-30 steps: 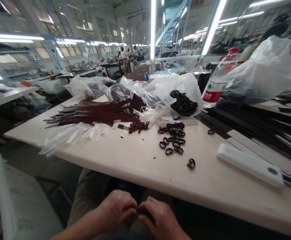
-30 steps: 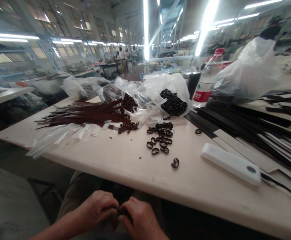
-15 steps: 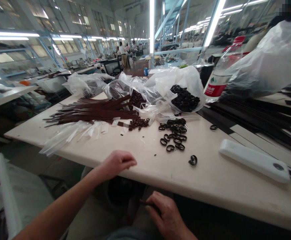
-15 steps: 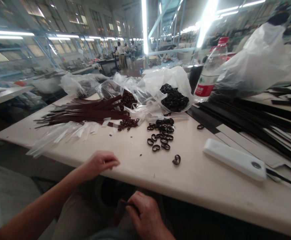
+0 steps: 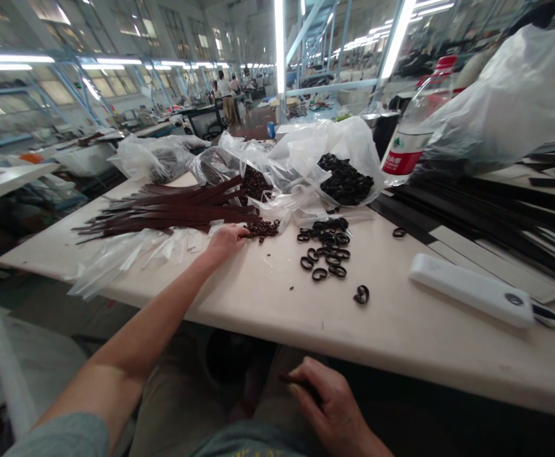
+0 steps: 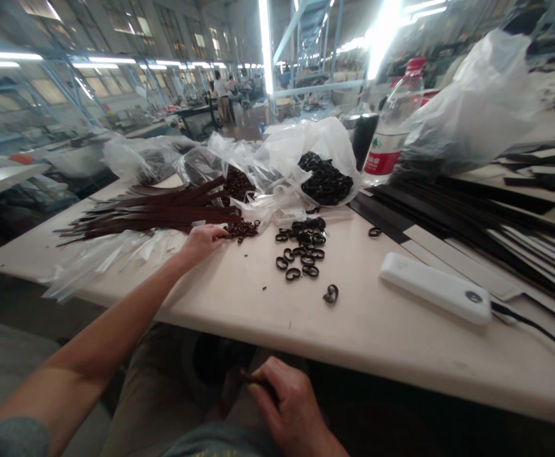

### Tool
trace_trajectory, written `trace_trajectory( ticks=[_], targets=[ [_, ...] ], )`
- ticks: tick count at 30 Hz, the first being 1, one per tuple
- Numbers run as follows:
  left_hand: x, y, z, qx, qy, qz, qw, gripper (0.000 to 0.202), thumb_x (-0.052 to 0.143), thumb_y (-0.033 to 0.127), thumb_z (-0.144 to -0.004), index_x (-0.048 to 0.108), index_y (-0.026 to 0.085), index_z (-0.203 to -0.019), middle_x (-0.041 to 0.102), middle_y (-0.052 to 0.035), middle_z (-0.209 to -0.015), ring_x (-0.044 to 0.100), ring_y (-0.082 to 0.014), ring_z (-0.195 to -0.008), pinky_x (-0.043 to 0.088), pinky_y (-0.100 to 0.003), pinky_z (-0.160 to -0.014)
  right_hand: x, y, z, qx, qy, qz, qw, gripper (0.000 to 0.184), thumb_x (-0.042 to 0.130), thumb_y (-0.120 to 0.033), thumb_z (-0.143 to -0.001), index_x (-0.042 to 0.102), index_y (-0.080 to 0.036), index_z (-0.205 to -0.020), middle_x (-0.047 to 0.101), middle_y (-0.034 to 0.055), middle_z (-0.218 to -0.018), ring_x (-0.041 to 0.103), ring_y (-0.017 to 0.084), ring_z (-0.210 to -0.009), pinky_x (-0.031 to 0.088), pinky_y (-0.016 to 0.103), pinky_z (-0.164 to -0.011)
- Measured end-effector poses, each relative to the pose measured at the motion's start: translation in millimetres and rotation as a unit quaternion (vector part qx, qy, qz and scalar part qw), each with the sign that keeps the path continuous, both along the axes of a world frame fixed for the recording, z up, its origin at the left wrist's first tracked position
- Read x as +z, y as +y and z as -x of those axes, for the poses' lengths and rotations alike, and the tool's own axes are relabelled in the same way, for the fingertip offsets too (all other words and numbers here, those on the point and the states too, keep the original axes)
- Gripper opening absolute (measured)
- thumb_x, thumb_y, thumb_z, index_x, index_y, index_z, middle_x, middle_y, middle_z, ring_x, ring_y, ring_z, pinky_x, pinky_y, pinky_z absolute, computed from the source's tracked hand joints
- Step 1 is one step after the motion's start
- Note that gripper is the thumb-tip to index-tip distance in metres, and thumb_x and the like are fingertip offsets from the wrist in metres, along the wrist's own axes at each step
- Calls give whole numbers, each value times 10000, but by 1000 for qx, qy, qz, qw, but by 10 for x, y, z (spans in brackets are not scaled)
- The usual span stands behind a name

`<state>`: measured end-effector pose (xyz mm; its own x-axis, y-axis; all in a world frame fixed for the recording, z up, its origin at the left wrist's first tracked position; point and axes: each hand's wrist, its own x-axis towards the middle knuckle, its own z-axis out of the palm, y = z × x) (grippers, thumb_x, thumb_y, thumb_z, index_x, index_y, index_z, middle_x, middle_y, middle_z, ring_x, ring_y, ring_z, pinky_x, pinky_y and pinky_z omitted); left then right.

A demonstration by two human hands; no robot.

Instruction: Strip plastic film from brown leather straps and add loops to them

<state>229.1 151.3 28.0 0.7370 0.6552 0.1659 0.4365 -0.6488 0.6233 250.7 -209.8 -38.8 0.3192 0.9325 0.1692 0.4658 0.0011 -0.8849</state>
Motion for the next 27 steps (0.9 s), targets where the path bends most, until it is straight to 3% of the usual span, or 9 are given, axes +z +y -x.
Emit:
trace_trajectory(
  ticks=[2,4,7,9,12,15,20,24,27],
  targets=[
    [53,-130,114,4,-37,72,997,282,679,328,-751,766,163,-962,701,-56,-794,635,-170,-722,519,-294,-722,93,18,-32,-17,0,0,1000,107,538,-196,-907,628,-204,-851,625,6,-741,609,145,-665,433,245,-615],
    [95,-343,286,11,-109,236,966,370,711,389,-736,748,160,-1025,706,-44,-807,638,-130,-676,538,-264,-691,220,63,-66,-40,1,-9,999,121,545,-222,-917,627,-204,-830,608,2,-710,587,140,-631,426,245,-592],
    [118,-773,604,43,-199,487,850,384,849,293,-585,764,177,-941,717,-23,-820,637,-81,-654,542,-197,-674,430,174,-105,-69,-5,-29,997,149,557,-258,-926,623,-209,-802,600,-1,-680,560,139,-599,419,254,-575],
    [109,-1066,808,64,-206,554,804,362,873,228,-545,771,171,-887,723,-20,-806,631,-67,-628,536,-167,-634,544,266,-109,-79,-17,-43,996,149,567,-271,-926,624,-215,-801,606,1,-683,555,143,-604,421,260,-584],
    [76,-1419,1038,79,-219,591,772,339,884,237,-539,776,157,-850,719,-18,-736,598,-57,-552,508,-150,-541,642,401,-65,-79,-37,-63,994,138,562,-273,-933,629,-219,-825,613,5,-701,561,148,-631,422,259,-603],
    [44,-1638,1166,76,-247,590,765,323,890,282,-542,777,156,-817,689,0,-634,548,-44,-479,458,-140,-468,673,503,22,-66,-62,-71,993,128,557,-259,-936,630,-212,-842,616,10,-723,570,147,-654,418,255,-615],
    [2,-1792,1268,58,-289,543,787,293,886,324,-565,768,144,-764,634,11,-510,504,-60,-434,426,-170,-441,674,575,155,-44,-84,-87,992,104,569,-223,-917,633,-199,-838,626,8,-726,583,143,-651,421,252,-624],
    [-44,-1831,1341,22,-251,506,825,241,867,266,-620,780,155,-815,675,-2,-585,548,-76,-489,454,-181,-492,692,563,202,-27,-94,-101,990,105,578,-204,-911,627,-186,-821,628,13,-727,581,143,-659,419,248,-629],
    [-29,-1855,1371,-6,-238,498,834,240,861,241,-621,787,167,-836,681,1,-615,553,-78,-501,462,-184,-501,717,543,211,-8,-71,-90,993,120,583,-190,-902,615,-181,-787,609,3,-711,563,132,-647,413,241,-620]
  ],
)
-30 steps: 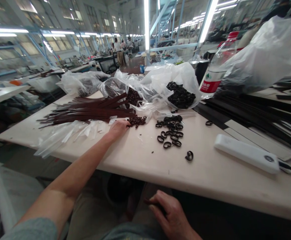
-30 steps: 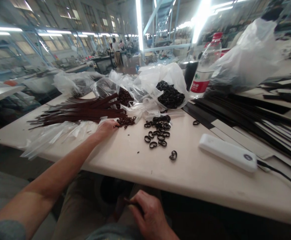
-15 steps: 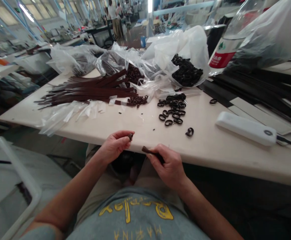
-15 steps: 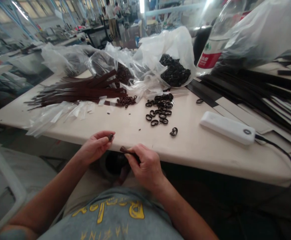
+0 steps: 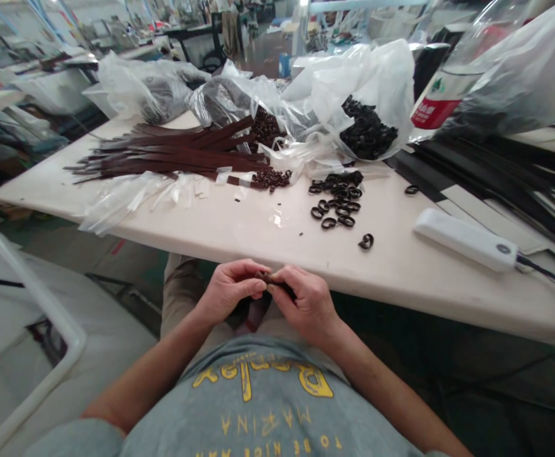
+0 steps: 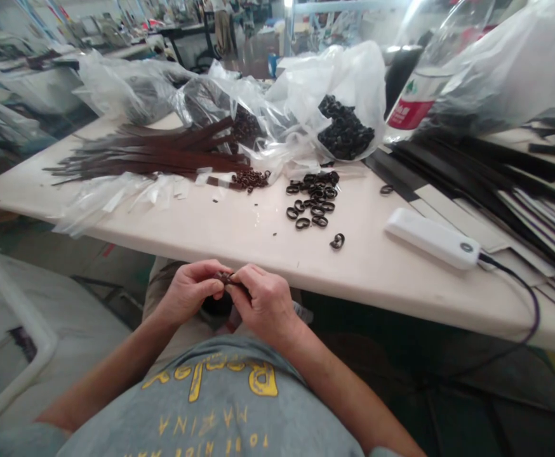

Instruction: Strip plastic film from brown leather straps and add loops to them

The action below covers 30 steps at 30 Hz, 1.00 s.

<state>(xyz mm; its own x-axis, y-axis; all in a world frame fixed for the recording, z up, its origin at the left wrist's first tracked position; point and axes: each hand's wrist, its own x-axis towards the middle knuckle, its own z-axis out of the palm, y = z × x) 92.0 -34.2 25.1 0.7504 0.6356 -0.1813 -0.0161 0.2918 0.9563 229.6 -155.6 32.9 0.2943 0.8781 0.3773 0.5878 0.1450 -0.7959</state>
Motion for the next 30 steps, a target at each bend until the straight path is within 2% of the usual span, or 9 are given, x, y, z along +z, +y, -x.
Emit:
trace_trajectory(
  ticks=[5,9,11,13,15,19,23,26,30],
  targets=[
    [87,-45,71,-16,-16,-19,1000,214,866,215,-593,790,169,-787,674,-1,-631,560,-87,-511,472,-195,-499,26,8,5,55,114,46,991,148,610,-219,-885,598,-184,-741,575,-36,-643,518,101,-581,404,208,-563],
    [66,-58,218,3,-6,-22,1000,147,836,257,-664,791,176,-778,676,-10,-643,563,-85,-522,465,-192,-512,8,33,36,98,131,75,984,98,614,-233,-888,641,-184,-808,629,-29,-685,559,107,-605,443,210,-586],
    [34,-45,301,26,4,-19,999,142,824,277,-691,791,182,-790,660,-3,-614,557,-81,-528,447,-182,-516,-26,33,58,115,101,79,985,81,606,-226,-897,667,-193,-939,696,2,-824,628,133,-715,491,238,-680],
    [8,-21,376,54,8,-21,998,141,816,283,-707,792,190,-809,643,7,-588,548,-75,-530,431,-172,-522,-74,21,84,115,52,85,988,173,599,-233,-910,654,-203,-1071,723,32,-964,667,163,-827,508,274,-763],
    [-7,3,435,78,9,-26,997,138,810,285,-717,793,199,-823,643,11,-588,540,-68,-528,421,-167,-526,-127,4,119,99,-4,97,990,206,587,-259,-927,636,-197,-1117,728,55,-1007,680,185,-866,506,291,-777],
    [-22,27,503,93,20,-30,995,145,812,287,-710,793,192,-818,643,6,-598,533,-72,-530,418,-174,-522,-192,-18,197,77,-108,120,984,192,520,-312,-973,635,-170,-1032,728,80,-943,674,192,-794,467,280,-686],
    [-28,39,518,88,40,-18,995,154,810,288,-702,791,186,-815,637,9,-584,527,-74,-519,422,-173,-506,-196,-15,216,96,-166,156,969,248,450,-307,-1004,602,-172,-862,694,50,-782,612,159,-638,362,266,-573],
    [-6,18,486,49,65,-7,997,172,828,260,-664,789,181,-812,667,-1,-622,546,-79,-517,451,-178,-499,-199,8,212,117,-175,163,964,272,431,-298,-1011,569,-175,-811,663,36,-716,570,149,-586,307,270,-546],
    [28,-59,413,-4,69,13,998,200,843,240,-626,783,169,-803,712,-34,-726,627,-126,-592,511,-206,-507,-206,56,219,141,-146,166,965,258,440,-292,-1008,556,-178,-808,661,37,-734,576,150,-616,318,263,-568]
  ],
)
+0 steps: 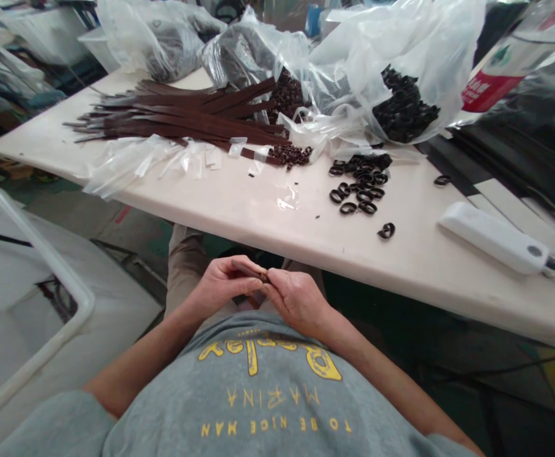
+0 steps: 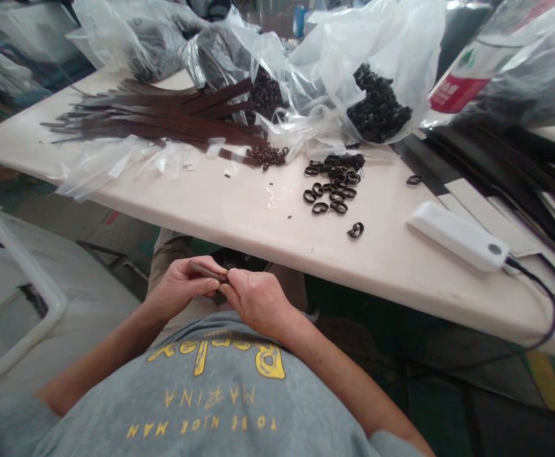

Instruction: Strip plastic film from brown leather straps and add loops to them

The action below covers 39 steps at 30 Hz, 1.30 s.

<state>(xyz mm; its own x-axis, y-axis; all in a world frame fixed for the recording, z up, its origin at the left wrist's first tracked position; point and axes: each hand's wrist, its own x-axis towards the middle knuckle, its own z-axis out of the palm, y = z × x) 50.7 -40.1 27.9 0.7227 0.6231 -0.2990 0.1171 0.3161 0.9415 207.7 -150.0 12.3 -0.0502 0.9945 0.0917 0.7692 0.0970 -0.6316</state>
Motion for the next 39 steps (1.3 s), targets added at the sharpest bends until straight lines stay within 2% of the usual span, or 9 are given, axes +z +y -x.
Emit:
trace_trajectory(
  ticks=[4,7,13,18,24,29,32,36,39],
  targets=[
    [-20,5,10,16,-17,-18,1000,182,831,229,-658,785,170,-824,704,-23,-733,604,-93,-566,517,-193,-533,17,-24,-41,-3,64,39,997,132,524,-294,-973,593,-181,-965,704,39,-873,632,160,-734,394,250,-646],
    [-62,66,82,42,-22,-41,998,173,828,240,-666,789,174,-821,706,-25,-770,574,-75,-539,504,-188,-521,11,-107,-73,-21,66,84,994,190,572,-310,-948,587,-188,-1093,718,54,-961,664,186,-822,426,262,-688],
    [-116,69,140,35,-7,-39,999,198,828,268,-664,785,162,-827,709,-43,-775,581,-99,-552,509,-219,-530,-90,-213,-15,-21,-10,101,995,186,499,-310,-983,593,-177,-894,702,46,-776,636,170,-652,346,258,-583],
    [-148,-41,101,-25,4,-34,999,210,817,239,-670,778,179,-867,713,-42,-760,655,-164,-650,542,-264,-590,-113,-171,28,18,17,97,995,188,458,-255,-989,575,-178,-863,697,48,-749,613,161,-621,321,251,-562],
    [-178,-76,78,-52,-1,-44,998,175,831,217,-662,767,178,-821,692,-37,-796,648,-160,-714,544,-263,-652,-104,-124,76,21,63,103,992,193,483,-244,-983,571,-185,-822,682,33,-753,599,147,-635,330,241,-586],
    [-190,30,86,-53,-4,-82,995,171,822,228,-672,778,180,-830,682,-43,-789,642,-166,-719,544,-261,-643,-89,-142,-4,5,71,117,991,137,567,-311,-957,579,-189,-895,668,15,-795,585,145,-669,332,235,-596],
    [-223,28,82,-56,9,-84,995,178,819,233,-676,777,183,-842,686,-47,-789,646,-171,-712,544,-264,-630,-93,-164,-33,9,40,149,988,172,529,-322,-979,579,-190,-881,663,14,-768,582,149,-656,328,240,-594],
    [-289,-35,34,-90,5,-60,994,176,820,219,-672,776,174,-836,696,-49,-791,650,-161,-703,529,-256,-636,-136,-150,15,19,38,155,987,165,492,-267,-988,593,-172,-899,681,44,-807,606,161,-693,360,251,-620],
    [-337,14,9,-72,0,-23,997,186,821,218,-662,764,163,-830,707,-43,-772,652,-161,-690,528,-255,-629,-143,-105,-35,2,96,148,984,151,524,-288,-965,614,-169,-984,688,51,-877,625,178,-762,411,265,-676]
  ],
)
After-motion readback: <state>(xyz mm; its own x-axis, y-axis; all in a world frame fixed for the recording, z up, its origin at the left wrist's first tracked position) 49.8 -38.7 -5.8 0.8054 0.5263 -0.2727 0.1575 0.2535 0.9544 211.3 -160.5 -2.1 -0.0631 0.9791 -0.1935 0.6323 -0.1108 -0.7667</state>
